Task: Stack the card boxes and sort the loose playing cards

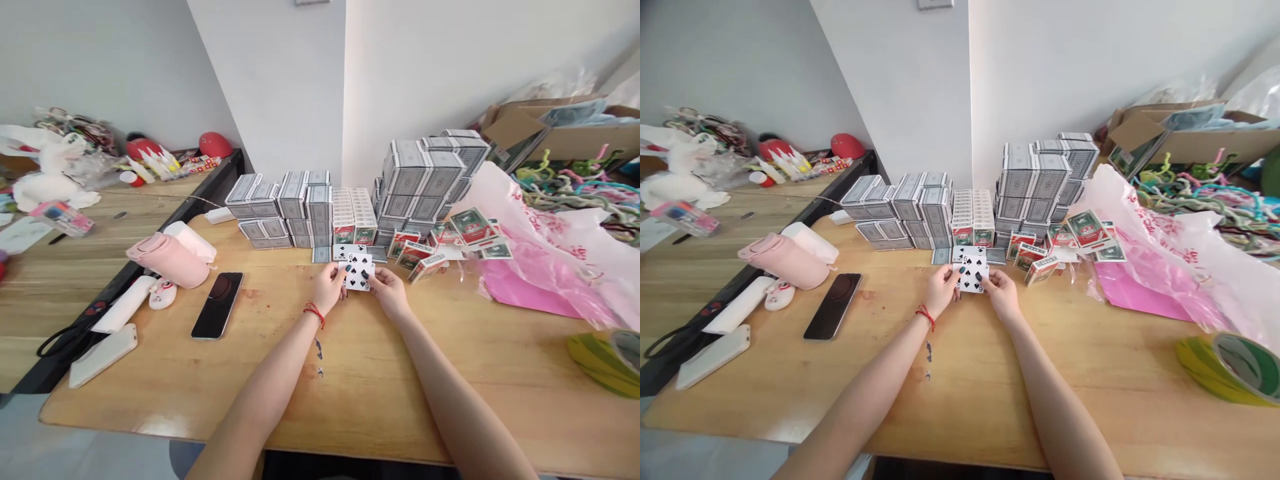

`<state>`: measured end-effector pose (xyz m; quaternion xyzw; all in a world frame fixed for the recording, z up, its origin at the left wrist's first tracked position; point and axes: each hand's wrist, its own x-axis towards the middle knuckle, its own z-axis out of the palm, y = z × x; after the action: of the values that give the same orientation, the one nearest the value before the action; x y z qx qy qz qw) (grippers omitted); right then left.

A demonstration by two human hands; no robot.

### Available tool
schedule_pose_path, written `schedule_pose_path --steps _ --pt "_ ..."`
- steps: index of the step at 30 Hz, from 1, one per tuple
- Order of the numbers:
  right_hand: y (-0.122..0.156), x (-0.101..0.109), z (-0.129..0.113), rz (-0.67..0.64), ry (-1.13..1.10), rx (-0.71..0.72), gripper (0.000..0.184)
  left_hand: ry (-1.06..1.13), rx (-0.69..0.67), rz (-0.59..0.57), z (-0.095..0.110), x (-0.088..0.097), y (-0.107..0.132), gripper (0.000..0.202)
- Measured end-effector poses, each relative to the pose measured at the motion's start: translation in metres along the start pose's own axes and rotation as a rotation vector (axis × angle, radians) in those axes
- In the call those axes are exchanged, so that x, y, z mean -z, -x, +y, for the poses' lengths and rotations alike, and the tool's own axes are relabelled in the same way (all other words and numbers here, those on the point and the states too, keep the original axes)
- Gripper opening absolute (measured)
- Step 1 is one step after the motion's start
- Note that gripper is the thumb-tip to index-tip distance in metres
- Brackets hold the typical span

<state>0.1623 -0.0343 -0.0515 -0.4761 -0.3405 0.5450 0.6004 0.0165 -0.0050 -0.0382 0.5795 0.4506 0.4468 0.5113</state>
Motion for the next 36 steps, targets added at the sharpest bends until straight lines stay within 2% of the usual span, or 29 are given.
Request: schedule_pose_path --steps 5,13,22,29,36 --pt "0.002 -0.003 0.000 -0.040 0.112 -0.009 0.038 0.026 0.042 0.051 0.002 0.003 -0.005 0.032" --pt "-0.001 -0.005 0.000 -0.045 0.108 0.055 0.035 -0.066 0.009 0.026 0.003 0.010 -0.001 0.031" --pt "-0.002 -0.007 -0.002 -0.036 0.154 0.065 0.036 -0.098 0.019 -0.019 -0.002 0.013 -0.004 0.041" --pt "0.000 -0.009 -0.007 0.008 0.177 0.037 0.031 -0.166 0.013 -0.007 0.000 0.013 -0.008 0.043" --pt "0.000 -0.010 -0.008 -0.007 0.185 0.017 0.030 -0.212 0.000 0.003 0.003 0.013 -0.006 0.045"
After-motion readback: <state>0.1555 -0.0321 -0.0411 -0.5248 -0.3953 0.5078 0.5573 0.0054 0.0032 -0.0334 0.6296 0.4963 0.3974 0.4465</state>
